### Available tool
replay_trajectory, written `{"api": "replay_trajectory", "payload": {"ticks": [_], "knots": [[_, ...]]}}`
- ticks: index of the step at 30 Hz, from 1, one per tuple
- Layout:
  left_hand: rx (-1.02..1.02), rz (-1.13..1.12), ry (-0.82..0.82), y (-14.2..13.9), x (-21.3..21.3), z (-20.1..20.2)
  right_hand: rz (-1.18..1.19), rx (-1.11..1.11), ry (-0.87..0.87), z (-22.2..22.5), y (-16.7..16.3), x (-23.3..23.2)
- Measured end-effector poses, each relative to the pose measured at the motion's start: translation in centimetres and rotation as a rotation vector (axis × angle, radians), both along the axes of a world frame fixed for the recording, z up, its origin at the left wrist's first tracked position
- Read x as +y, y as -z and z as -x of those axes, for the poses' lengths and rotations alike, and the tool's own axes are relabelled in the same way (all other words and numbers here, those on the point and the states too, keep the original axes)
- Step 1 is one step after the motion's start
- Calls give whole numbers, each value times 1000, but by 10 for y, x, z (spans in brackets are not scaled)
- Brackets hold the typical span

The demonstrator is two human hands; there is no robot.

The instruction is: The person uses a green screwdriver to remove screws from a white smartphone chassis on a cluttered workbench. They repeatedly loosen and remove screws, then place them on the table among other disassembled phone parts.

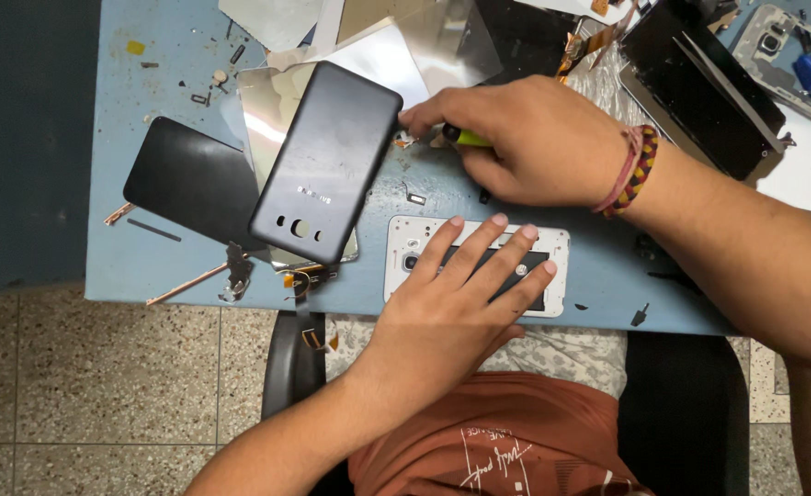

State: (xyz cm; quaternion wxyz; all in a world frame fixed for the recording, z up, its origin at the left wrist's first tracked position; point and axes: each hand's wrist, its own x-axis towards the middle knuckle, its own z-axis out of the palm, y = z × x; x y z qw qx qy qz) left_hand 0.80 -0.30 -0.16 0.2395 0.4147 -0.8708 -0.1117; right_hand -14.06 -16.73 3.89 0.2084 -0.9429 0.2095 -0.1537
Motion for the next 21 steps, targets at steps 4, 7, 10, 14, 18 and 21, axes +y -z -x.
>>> {"api": "replay_trajectory", "payload": {"ticks": [4, 7, 10, 14, 18, 21], "knots": [[-2, -4, 4, -1, 0, -1, -44, 114, 68, -2, -1, 0], [3, -7, 4, -1, 0, -1, -12, 4, -16, -3, 0, 3], [10, 3, 7, 0, 0, 0, 6, 24, -9, -7, 3, 4], [2, 7, 5, 1, 1, -1, 57, 37, 6, -13, 6, 4], [-3, 17, 9, 2, 0, 0, 68, 42, 25, -19, 8, 3], [-4, 27, 5, 3, 1, 0, 56, 42, 27, -17, 9, 2]]}}
